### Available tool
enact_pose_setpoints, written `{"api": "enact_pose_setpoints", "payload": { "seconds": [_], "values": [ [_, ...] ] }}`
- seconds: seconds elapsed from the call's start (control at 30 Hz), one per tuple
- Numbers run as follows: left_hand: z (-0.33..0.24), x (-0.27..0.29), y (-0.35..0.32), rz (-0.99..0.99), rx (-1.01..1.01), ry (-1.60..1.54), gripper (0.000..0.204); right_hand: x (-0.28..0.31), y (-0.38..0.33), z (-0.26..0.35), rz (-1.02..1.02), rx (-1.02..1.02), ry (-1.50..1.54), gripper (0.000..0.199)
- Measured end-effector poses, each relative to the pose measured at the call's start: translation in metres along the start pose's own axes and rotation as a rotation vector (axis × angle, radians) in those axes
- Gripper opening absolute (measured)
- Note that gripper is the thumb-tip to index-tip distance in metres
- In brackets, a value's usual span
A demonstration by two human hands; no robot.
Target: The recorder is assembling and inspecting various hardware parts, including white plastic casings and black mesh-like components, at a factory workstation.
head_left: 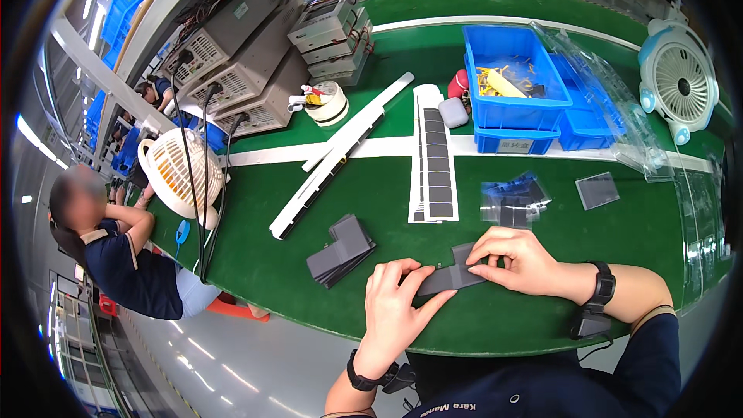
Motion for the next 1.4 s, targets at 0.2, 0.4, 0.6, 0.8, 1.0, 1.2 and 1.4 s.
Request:
{"api": "enact_pose_setpoints", "payload": {
  "seconds": [0.2,0.4,0.6,0.8,1.0,1.2,1.4],
  "values": [
    [0.0,0.002,-0.001,-0.005,-0.007,-0.006,0.039,0.003,-0.001,-0.007,-0.123,-0.103,0.122,0.007],
    [0.0,0.002,-0.001,-0.028,0.025,-0.01,0.037,0.004,-0.001,-0.011,-0.166,-0.19,0.194,0.005],
    [0.005,0.001,-0.001,-0.073,0.055,0.043,0.037,0.006,0.001,-0.013,-0.211,-0.214,0.238,0.005],
    [0.007,0.0,-0.002,-0.08,0.053,0.018,0.037,0.005,0.001,-0.013,-0.199,-0.218,0.24,0.005],
    [0.004,0.001,-0.003,-0.08,0.054,0.024,0.036,0.005,-0.001,-0.012,-0.179,-0.207,0.221,0.005],
    [0.002,0.0,-0.003,-0.082,0.054,0.029,0.036,0.006,-0.001,-0.009,-0.169,-0.197,0.197,0.005],
    [0.003,0.001,-0.003,-0.079,0.059,0.033,0.036,0.006,0.0,-0.008,-0.148,-0.185,0.16,0.004]
  ]
}}
Point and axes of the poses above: each hand's wrist, its own y-axis towards the middle knuckle, its own x-axis out of the back of the hand, z = x × y, the point moved 3 cm from there along y, towards the middle knuckle, and after that the axes turned 13 degrees about -z, right-handed, at the moved point
